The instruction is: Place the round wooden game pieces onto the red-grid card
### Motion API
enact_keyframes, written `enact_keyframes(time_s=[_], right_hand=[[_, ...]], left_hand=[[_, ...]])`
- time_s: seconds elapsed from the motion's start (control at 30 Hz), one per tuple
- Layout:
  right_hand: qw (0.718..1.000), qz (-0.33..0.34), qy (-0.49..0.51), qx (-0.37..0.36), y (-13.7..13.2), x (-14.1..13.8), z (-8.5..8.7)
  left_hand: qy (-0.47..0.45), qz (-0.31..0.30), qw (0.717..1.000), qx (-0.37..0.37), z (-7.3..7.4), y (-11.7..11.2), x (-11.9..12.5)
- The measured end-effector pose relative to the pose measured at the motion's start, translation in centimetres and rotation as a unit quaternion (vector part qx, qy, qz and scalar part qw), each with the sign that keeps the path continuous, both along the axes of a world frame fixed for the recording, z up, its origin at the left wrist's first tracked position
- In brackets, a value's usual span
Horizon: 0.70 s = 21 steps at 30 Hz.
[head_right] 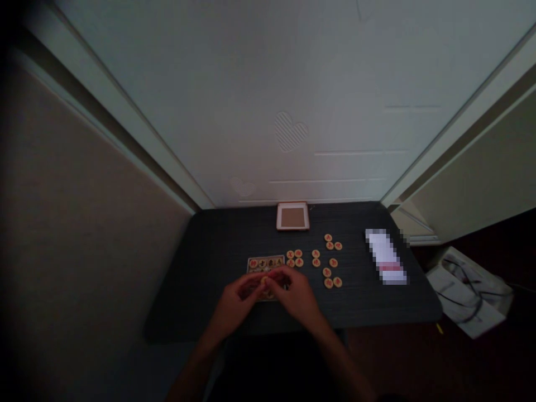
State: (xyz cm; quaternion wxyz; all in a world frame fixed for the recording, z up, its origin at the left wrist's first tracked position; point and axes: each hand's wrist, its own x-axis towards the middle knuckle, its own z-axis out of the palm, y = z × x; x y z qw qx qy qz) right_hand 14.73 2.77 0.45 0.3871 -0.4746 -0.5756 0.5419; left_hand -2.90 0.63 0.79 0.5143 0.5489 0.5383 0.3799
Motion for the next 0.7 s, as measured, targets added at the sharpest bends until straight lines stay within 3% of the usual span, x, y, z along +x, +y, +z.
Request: enact_keyframes(time_s=[0.2,0.37,0.57,0.7], right_hand=[[1.0,-0.006,-0.011,0.009,0.9,-1.1,-1.0],[0.999,-0.022,-0.03,0.004,2.2,-2.3,-2.6],[0.993,-0.006,-0.111,0.031,3.0,-4.0,-3.2],[0.99,-0.002,-0.139,0.03,3.2,-4.6,-3.1]], left_hand=[[0.079,0.04,0.995,0.038,-0.3,0.4,-2.4],[0.153,0.1,0.981,0.061,-1.5,1.1,-4.3],[0.168,0.108,0.978,0.054,-3.4,1.3,-4.3],[0.184,0.101,0.976,0.064,-3.8,1.3,-4.0]])
